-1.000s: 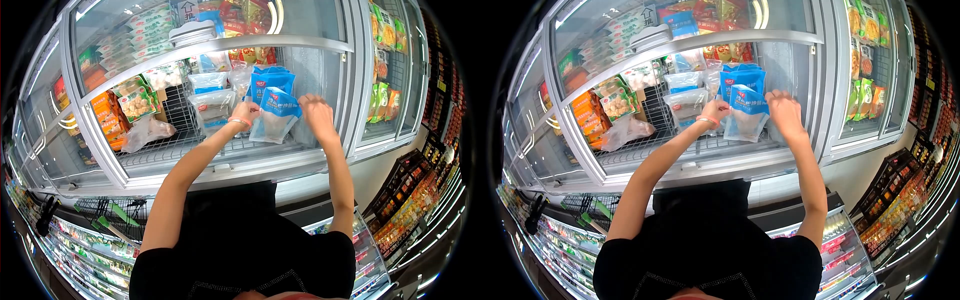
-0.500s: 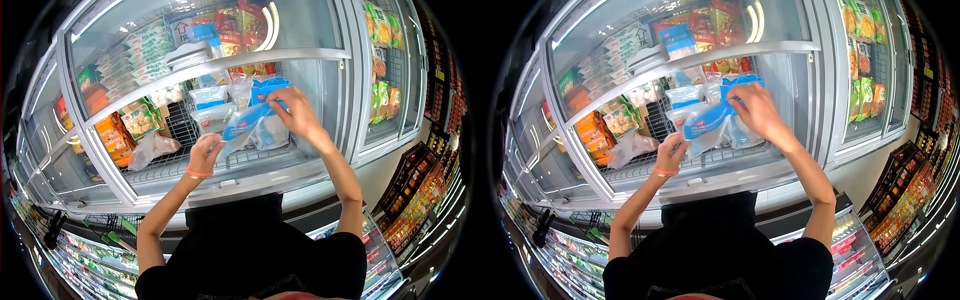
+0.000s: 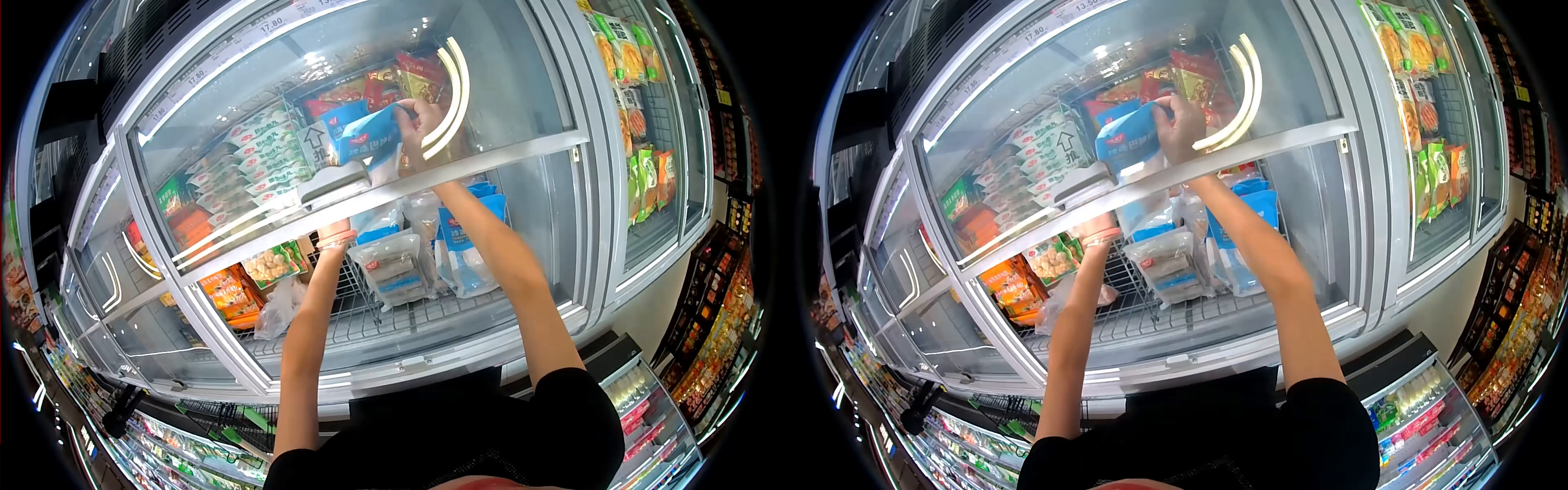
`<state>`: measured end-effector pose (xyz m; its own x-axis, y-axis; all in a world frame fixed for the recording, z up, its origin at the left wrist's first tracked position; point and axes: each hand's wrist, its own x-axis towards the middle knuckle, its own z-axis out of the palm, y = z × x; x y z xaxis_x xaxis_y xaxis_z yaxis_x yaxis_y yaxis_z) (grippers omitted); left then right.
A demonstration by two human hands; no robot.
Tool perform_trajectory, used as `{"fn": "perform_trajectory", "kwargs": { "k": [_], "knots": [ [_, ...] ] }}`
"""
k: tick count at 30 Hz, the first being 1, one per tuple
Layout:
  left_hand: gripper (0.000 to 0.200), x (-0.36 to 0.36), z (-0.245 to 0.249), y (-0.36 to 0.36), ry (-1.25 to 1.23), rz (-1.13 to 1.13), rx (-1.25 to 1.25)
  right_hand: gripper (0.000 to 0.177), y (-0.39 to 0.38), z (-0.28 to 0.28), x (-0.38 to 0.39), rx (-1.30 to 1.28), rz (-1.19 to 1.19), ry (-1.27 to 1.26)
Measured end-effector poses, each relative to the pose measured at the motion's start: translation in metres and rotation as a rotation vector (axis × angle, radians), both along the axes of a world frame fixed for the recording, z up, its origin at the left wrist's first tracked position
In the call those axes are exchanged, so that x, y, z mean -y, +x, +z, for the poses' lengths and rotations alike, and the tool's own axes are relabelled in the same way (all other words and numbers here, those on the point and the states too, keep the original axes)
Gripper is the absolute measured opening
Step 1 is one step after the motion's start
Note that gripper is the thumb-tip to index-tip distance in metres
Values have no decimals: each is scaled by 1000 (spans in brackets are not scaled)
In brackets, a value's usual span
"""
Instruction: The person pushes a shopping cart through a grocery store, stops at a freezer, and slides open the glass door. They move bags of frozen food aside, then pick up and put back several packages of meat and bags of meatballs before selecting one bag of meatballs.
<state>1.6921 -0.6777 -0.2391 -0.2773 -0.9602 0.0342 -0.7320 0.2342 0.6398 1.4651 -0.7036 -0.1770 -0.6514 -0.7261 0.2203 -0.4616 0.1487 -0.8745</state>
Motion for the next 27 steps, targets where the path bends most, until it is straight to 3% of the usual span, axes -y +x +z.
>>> {"fn": "perform_trajectory", "kwargs": {
  "k": [2,5,9,12,15,16,19,20,23,27],
  "knots": [
    [19,8,-19,-8,-9,-14,71,8,-1,7,14,-126,-10,22],
    [18,22,-43,-18,-7,-32,139,8,0,-36,37,-236,-9,-54],
    [18,29,-59,-17,9,-45,198,8,13,-104,45,-286,52,161],
    [18,27,-63,-15,23,-57,225,11,18,-114,57,-205,63,295],
    [18,20,-63,-13,52,-77,240,20,17,-135,64,-179,85,457],
    [18,19,-64,-13,60,-80,246,31,11,-145,65,-22,264,571],
    [18,18,-68,-14,69,-94,251,37,17,-173,66,139,336,502],
    [19,18,-69,-14,72,-99,255,42,17,-174,62,36,318,511],
    [19,20,-74,-19,68,-124,251,58,21,-163,56,52,251,736],
    [20,15,-81,-23,80,-151,246,62,22,-168,45,-45,327,756]
  ]
}}
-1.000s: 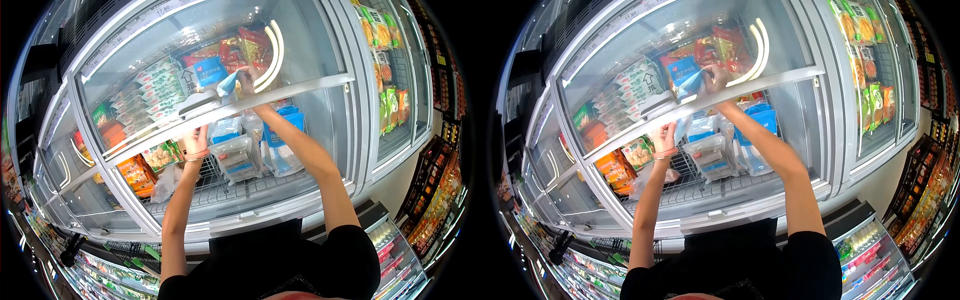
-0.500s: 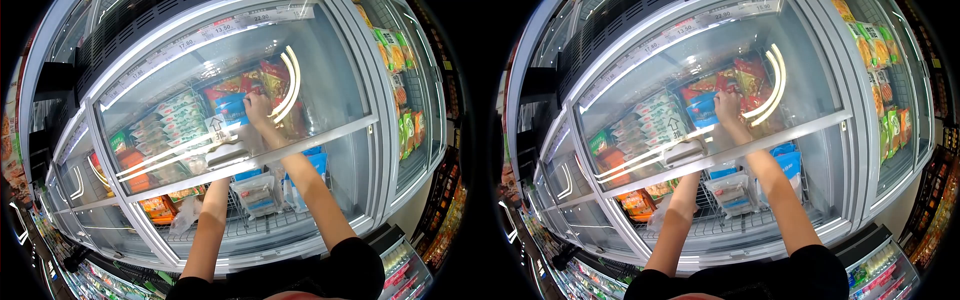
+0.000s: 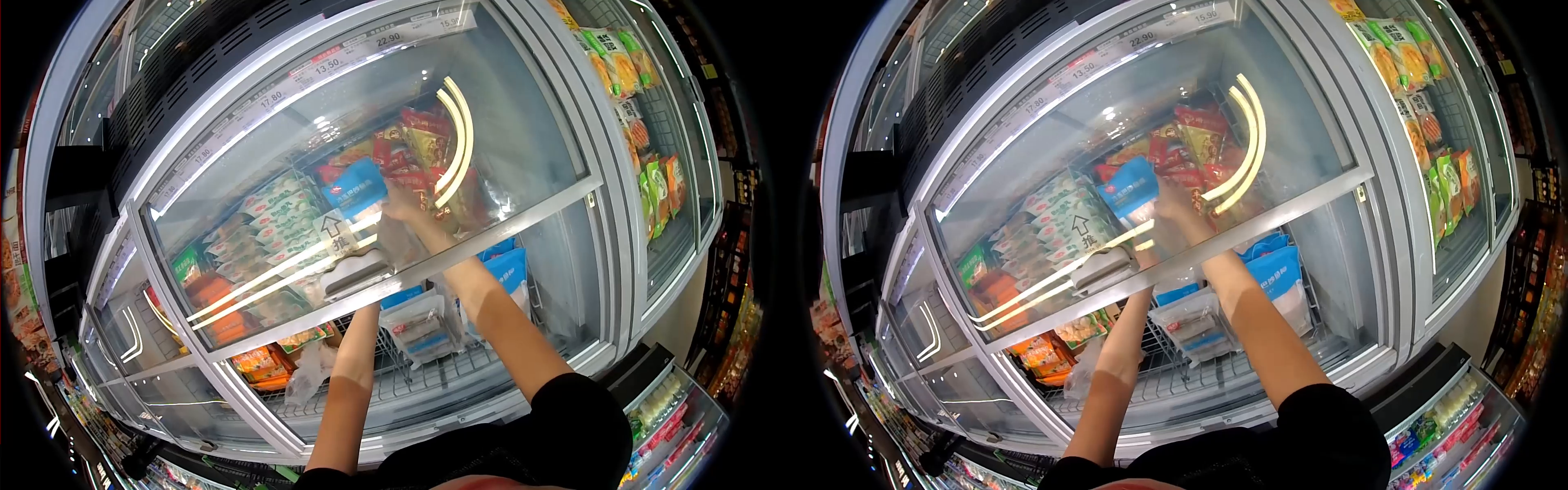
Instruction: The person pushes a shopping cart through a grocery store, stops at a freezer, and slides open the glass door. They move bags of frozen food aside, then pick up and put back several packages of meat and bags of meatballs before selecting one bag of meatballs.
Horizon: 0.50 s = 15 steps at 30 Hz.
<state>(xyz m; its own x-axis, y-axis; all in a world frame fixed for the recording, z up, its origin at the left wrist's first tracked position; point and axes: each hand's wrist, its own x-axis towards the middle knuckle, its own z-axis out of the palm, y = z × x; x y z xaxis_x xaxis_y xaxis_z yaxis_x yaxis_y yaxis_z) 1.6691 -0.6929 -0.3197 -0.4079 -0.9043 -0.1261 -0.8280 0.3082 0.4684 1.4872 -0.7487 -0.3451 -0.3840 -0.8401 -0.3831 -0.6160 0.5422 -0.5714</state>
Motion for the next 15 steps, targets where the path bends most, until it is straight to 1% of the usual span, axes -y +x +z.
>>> {"fn": "perform_trajectory", "kwargs": {
  "k": [2,4,6,7,8,9,10,11,12,13,14,15],
  "knots": [
    [20,-2,-7,-2,8,-23,-19,60,-5,20,-8,-75,85,61],
    [21,-6,-19,-6,40,-54,-70,47,-9,52,-35,-152,211,-176],
    [21,-26,-32,-12,139,-65,-185,32,-24,91,-62,-42,449,-276],
    [22,-38,-31,-16,199,-58,-267,21,-28,138,-79,56,486,-309],
    [22,-50,-20,-22,237,-50,-371,20,-37,172,-93,79,522,-206],
    [18,-60,38,-34,458,55,-425,19,-43,194,-112,105,551,-104],
    [12,-73,65,-41,386,-3,-582,17,-50,204,-133,-4,520,-91],
    [12,-87,73,-40,494,-55,-595,15,-59,213,-152,-115,488,-81],
    [13,-101,84,-43,545,-64,-622,14,-72,202,-177,-239,471,-115],
    [12,-113,90,-45,605,-60,-601,13,-80,187,-199,-363,453,-152],
    [12,-124,94,-47,601,-72,-549,13,-86,186,-209,-442,488,-101],
    [15,-137,84,-46,595,-109,-514,13,-90,186,-218,-519,522,-48]
  ]
}}
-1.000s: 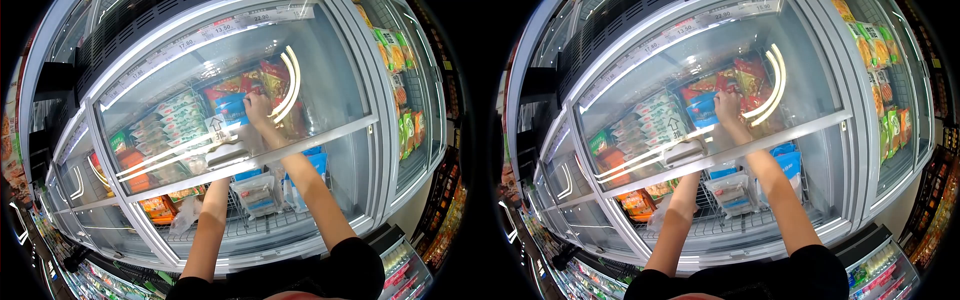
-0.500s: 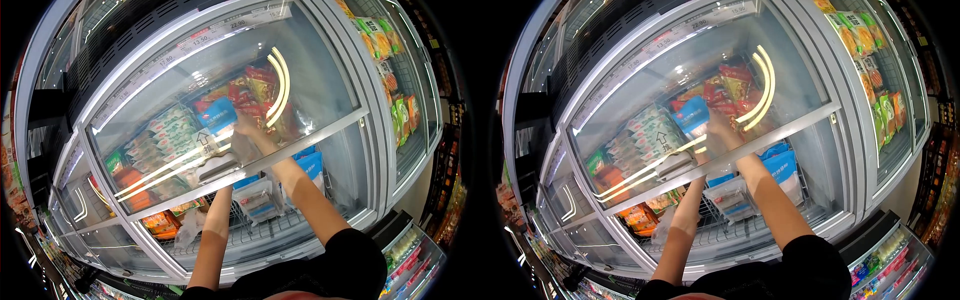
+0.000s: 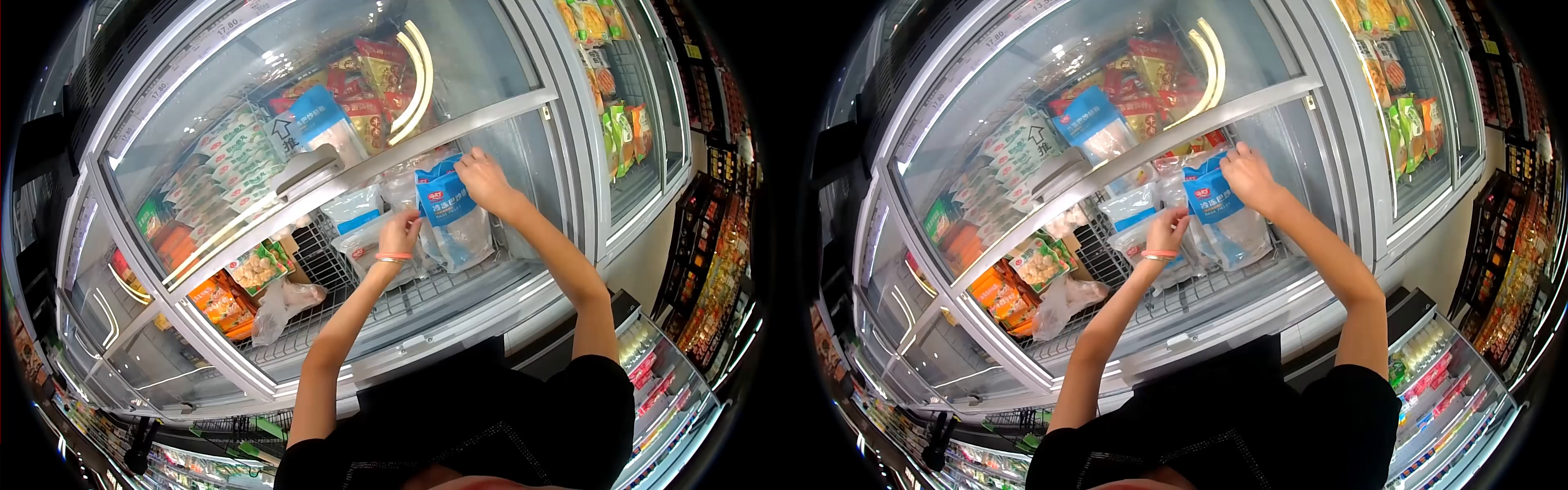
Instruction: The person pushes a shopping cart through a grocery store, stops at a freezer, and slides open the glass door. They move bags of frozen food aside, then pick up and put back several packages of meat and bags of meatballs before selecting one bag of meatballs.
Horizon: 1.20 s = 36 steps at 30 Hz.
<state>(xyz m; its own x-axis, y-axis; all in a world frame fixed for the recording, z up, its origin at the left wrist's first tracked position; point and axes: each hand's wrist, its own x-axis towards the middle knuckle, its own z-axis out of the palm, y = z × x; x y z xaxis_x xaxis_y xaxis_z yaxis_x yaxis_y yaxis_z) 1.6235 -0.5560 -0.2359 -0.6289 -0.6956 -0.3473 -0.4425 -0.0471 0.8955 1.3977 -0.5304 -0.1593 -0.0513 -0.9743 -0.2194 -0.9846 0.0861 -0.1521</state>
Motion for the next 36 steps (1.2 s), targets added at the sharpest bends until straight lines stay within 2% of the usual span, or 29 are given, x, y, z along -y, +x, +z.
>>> {"fn": "perform_trajectory", "kwargs": {
  "k": [3,7,12,15,19,21,23,25,27,29,30,31,33,34,36],
  "knots": [
    [18,-22,-10,-3,-43,-129,75,12,-5,1,-9,-131,-17,8],
    [20,-44,-8,-8,-31,-179,171,11,-5,11,-16,-122,-73,29],
    [20,-54,-12,-9,146,-51,110,9,-6,43,-31,14,-107,52],
    [23,-55,5,-1,236,-5,32,7,2,69,-30,108,-132,-4],
    [13,-34,45,33,98,220,-169,7,15,94,-6,338,-211,-115],
    [9,-4,54,54,87,305,-148,9,28,96,22,477,-260,-104],
    [9,40,60,71,11,370,-29,15,34,63,43,581,-284,-134],
    [13,84,37,89,-295,332,-28,16,47,33,70,716,-489,-86],
    [16,125,33,92,-306,347,20,13,61,25,99,1009,-415,-254],
    [14,151,13,97,-931,-43,613,15,66,9,123,778,-199,-526],
    [14,156,4,97,-850,33,518,15,68,2,133,653,-91,-655],
    [15,158,-5,95,-765,106,422,16,71,-4,141,669,-151,-599],
    [15,161,-22,90,-392,282,254,17,74,-13,153,647,-241,-508],
    [16,163,-29,88,-106,379,184,17,73,-17,158,612,-267,-474],
    [20,164,-35,84,-257,367,213,19,79,-12,170,493,-323,-411]
  ]
}}
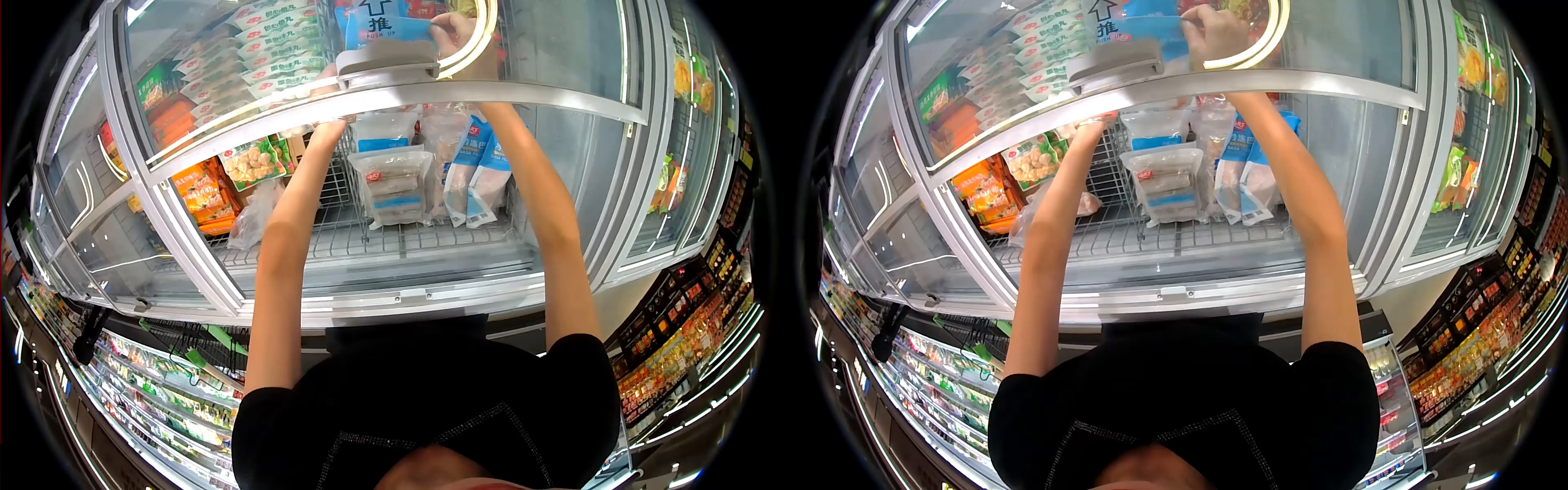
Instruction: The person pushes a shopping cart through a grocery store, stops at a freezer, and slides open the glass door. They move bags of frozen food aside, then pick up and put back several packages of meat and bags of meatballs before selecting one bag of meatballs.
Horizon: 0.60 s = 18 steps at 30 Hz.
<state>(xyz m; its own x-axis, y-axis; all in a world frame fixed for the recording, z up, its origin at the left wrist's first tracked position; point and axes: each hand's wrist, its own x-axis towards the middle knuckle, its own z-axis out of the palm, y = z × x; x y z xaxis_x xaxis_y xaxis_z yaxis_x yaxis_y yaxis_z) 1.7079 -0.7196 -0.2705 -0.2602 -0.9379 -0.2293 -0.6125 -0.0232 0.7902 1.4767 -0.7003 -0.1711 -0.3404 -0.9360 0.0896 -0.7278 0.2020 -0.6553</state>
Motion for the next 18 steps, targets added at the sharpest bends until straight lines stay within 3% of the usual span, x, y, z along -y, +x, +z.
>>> {"fn": "perform_trajectory", "kwargs": {
  "k": [2,6,10,15,17,18],
  "knots": [
    [22,3,-23,1,-187,-36,75,25,0,-5,8,-7,22,1],
    [26,3,-41,5,-226,-68,43,13,12,-2,26,-144,36,-26],
    [28,2,-38,3,-126,-44,-127,11,17,-51,45,-91,16,51],
    [36,-17,-41,3,-63,-238,439,15,16,-133,68,-51,48,-5],
    [31,-33,-64,-1,-61,-178,451,16,16,-139,71,-25,97,56],
    [29,-40,-49,-6,-13,-181,412,18,15,-147,70,9,85,24]
  ]
}}
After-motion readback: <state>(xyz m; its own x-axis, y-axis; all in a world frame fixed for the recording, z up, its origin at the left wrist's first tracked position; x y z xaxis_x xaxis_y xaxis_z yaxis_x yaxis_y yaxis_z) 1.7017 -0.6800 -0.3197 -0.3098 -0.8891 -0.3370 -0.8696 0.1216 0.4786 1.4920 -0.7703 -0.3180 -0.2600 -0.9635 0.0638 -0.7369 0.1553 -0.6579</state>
